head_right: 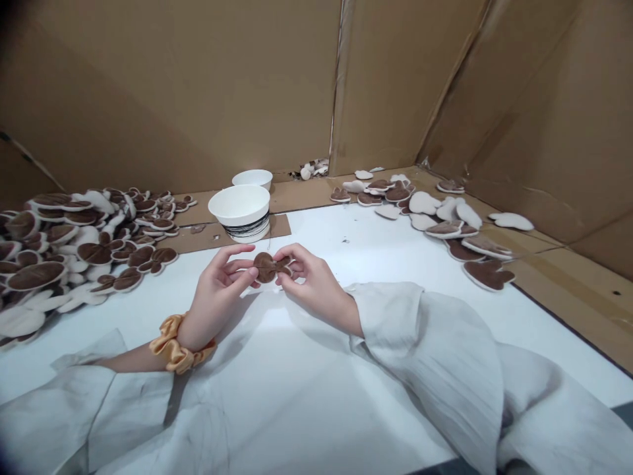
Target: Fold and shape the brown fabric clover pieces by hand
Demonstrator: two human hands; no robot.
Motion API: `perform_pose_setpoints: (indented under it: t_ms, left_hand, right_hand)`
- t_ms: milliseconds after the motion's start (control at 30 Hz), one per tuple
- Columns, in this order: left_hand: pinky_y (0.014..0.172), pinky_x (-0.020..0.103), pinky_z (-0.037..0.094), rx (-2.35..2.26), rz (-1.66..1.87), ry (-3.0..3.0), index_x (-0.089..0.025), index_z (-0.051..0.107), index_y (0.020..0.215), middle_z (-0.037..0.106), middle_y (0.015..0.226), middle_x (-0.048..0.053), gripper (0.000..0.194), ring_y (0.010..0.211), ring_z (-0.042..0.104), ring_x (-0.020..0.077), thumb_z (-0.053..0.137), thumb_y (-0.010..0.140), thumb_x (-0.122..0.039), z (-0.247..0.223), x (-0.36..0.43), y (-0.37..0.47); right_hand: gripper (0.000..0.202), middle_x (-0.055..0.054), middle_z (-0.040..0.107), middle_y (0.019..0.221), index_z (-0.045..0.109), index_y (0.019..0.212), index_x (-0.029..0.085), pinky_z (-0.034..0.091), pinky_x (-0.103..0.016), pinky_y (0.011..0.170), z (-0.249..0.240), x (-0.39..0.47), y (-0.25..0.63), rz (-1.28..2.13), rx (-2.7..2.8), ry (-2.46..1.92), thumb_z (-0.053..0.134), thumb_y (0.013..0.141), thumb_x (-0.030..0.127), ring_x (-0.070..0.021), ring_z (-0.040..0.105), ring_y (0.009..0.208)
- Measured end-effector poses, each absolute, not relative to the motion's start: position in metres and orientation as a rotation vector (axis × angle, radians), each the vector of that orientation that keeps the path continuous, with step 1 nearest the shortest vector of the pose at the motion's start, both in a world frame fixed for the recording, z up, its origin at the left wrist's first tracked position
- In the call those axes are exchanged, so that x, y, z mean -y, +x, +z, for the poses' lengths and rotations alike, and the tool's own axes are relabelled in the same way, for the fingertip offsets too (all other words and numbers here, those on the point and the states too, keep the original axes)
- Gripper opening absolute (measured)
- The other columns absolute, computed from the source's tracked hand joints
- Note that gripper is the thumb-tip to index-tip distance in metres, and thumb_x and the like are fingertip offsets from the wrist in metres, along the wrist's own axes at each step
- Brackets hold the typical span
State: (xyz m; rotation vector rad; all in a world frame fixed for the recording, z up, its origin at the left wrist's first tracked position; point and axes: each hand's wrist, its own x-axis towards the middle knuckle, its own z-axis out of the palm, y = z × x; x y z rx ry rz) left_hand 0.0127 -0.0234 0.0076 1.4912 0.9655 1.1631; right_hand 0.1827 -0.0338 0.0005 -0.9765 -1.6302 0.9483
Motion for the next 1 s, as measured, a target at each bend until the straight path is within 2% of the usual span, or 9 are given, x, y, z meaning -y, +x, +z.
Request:
perform_pose_setpoints:
  t_ms: [200, 433, 667, 867, 1000]
  left_hand:
    - [0.067, 0.025, 0.052, -0.984, 1.075, 1.440, -0.015, 0.050, 0.119, 0.064, 0.089, 0.005, 0.045, 0.074, 0.062, 0.0132, 0.061, 0.077, -0.028, 0.0087, 0.0239, 0.0140]
    - [0.061, 0.026, 0.053, -0.988, 1.075, 1.482, -0.014, 0.058, 0.105, 0.064, 0.092, 0.007, 0.032, 0.077, 0.063, 0.0167, 0.061, 0.077, -0.030, 0.0063, 0.0233, 0.0132]
    - [0.068, 0.026, 0.053, -0.965, 1.058, 1.462, -0.015, 0.054, 0.114, 0.064, 0.093, 0.007, 0.040, 0.076, 0.063, 0.0146, 0.060, 0.078, -0.030, 0.0079, 0.0239, 0.0135]
    - [0.065, 0.025, 0.054, -0.953, 1.085, 1.470, -0.016, 0.050, 0.117, 0.063, 0.086, 0.005, 0.043, 0.073, 0.062, 0.0139, 0.060, 0.077, -0.029, 0.0088, 0.0250, 0.0132]
    - [0.066, 0.026, 0.053, -0.929, 1.076, 1.471, -0.019, 0.050, 0.111, 0.062, 0.089, 0.005, 0.036, 0.076, 0.063, 0.0148, 0.060, 0.078, -0.028, 0.0092, 0.0265, 0.0135]
  right_hand:
    - [0.020, -0.001, 0.057, 0.090, 0.051, 0.093, 0.020, 0.050, -0.026, 0.068, 0.0021, 0.0338, 0.1826, 0.949, 1.628, -0.979, 0.052, 0.076, 0.010, -0.0114, 0.061, 0.073]
    - [0.029, -0.003, 0.058, 0.099, 0.054, 0.101, 0.021, 0.049, -0.028, 0.075, 0.0040, 0.0351, 0.1831, 0.905, 1.682, -0.948, 0.055, 0.075, 0.009, -0.0134, 0.058, 0.085]
    - [0.023, -0.003, 0.060, 0.096, 0.056, 0.097, 0.020, 0.050, -0.028, 0.074, 0.0022, 0.0340, 0.1836, 0.913, 1.631, -0.990, 0.057, 0.075, 0.011, -0.0139, 0.060, 0.084]
    - [0.021, -0.003, 0.061, 0.095, 0.056, 0.096, 0.019, 0.049, -0.027, 0.075, 0.0007, 0.0336, 0.1841, 0.900, 1.627, -0.985, 0.057, 0.076, 0.012, -0.0137, 0.060, 0.086]
    - [0.021, -0.003, 0.061, 0.094, 0.056, 0.096, 0.019, 0.050, -0.027, 0.073, 0.0017, 0.0336, 0.1839, 0.924, 1.612, -0.991, 0.056, 0.076, 0.012, -0.0134, 0.060, 0.083]
